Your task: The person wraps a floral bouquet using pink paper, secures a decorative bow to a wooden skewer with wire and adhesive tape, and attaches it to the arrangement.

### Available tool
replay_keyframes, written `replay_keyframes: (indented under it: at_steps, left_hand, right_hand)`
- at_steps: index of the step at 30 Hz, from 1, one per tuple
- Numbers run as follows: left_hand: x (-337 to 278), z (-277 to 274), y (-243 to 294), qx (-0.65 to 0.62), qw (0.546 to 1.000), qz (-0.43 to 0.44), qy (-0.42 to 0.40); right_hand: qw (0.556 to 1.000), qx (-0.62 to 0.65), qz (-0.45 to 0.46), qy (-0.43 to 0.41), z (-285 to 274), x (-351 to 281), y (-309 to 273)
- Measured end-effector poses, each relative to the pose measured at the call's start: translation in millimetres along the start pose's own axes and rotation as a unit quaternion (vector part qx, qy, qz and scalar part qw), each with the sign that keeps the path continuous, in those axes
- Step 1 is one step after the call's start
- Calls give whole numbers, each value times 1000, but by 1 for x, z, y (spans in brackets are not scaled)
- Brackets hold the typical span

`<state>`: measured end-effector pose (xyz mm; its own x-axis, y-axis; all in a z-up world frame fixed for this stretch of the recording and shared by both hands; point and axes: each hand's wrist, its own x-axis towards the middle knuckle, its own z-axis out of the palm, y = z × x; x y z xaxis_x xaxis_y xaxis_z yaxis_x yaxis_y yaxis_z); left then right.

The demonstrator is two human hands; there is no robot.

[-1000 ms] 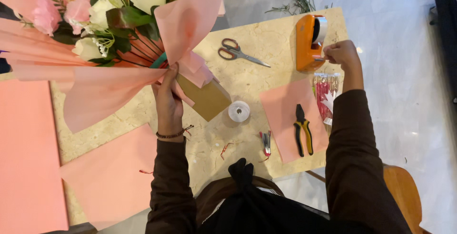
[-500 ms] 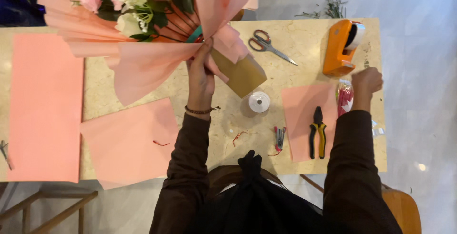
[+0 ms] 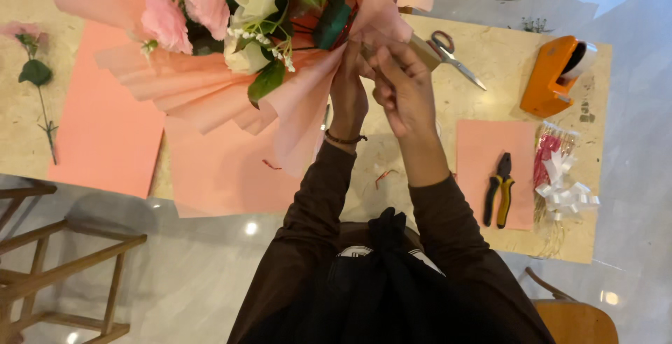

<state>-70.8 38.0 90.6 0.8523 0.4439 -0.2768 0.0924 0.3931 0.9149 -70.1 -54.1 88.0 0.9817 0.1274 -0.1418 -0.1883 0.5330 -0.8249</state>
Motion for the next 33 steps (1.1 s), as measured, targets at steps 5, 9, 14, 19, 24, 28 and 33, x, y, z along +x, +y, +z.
replay_keyframes:
  at_steps: [5,9,14,19,24,28,33]
  left_hand:
    - [10,-34,-10,-112,993,-45,-17]
    - [15,-54,-9,-178,982,-20,-50]
    - [21,-74,-9,-151,983,44,-97]
    - [19,-81,3,-213,967,130,-51]
    - [10,-93,23,-125,984,118,-38]
    - [2,-108,41,-47,983,180,-11]
    - [2,-113,42,-71,983,164,-49]
  right_hand:
    - [999,-9,27,46,50,-12,13]
    - [998,-38,9,54,68,-13,22]
    - [998,-52,2,41,82,-14,29]
    - [996,-82,-4,30,101,-18,31]
    - [995,-86,14,53,101,-11,41]
    - [995,-87,8,41,105,-10,43]
    - [990,-96,27,104,62,21,82]
